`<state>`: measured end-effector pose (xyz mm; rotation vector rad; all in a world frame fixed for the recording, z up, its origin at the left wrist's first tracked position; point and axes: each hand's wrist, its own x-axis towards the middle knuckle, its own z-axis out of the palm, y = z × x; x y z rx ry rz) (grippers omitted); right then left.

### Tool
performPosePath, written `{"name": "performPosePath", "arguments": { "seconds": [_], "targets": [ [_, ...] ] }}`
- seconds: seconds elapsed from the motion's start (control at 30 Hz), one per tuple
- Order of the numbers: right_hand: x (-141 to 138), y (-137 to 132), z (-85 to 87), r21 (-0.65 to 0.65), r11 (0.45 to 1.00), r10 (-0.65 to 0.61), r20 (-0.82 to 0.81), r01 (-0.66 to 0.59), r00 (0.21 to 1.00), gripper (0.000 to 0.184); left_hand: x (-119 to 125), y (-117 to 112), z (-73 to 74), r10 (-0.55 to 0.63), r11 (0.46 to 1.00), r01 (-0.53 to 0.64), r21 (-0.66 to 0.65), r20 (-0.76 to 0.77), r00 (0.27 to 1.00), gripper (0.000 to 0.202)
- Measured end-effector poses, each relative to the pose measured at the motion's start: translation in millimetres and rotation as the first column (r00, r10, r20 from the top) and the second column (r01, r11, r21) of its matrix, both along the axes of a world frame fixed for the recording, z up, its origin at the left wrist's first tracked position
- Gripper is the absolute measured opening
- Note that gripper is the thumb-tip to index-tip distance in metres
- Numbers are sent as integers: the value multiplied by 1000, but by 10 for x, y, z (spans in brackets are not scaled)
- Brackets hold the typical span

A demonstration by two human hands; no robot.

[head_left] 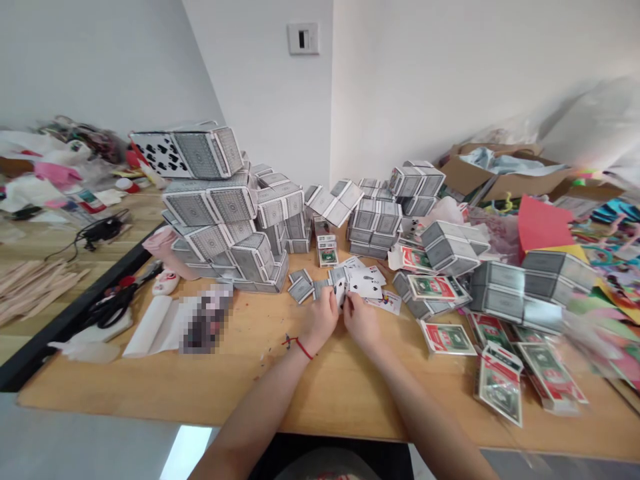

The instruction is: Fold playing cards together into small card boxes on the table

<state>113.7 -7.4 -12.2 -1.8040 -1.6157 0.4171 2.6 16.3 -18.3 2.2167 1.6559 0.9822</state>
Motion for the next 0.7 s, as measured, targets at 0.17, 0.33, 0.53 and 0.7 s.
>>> {"name": "performPosePath", "arguments": {
  "seconds": [0.17,0.33,0.53,0.7],
  "targets": [
    [43,39,-18,41,996,83,-260,-75,962,23,-9,13,-3,3,1000,-5,29,70,998,20],
    [-36,-26,-33,-13,997,-79,-132,78,988,27,39,-51,-41,-20,999,17,30,104,994,18],
    [105,69,-52,-28,998,26,-576,-51,817,25,-18,13,-48,-29,998,41,-37,274,961,13],
    [270,128,-33,-165,937,-85,-963,-308,257,26,-102,116,10,-62,990,116,-80,490,870,11]
  ]
}}
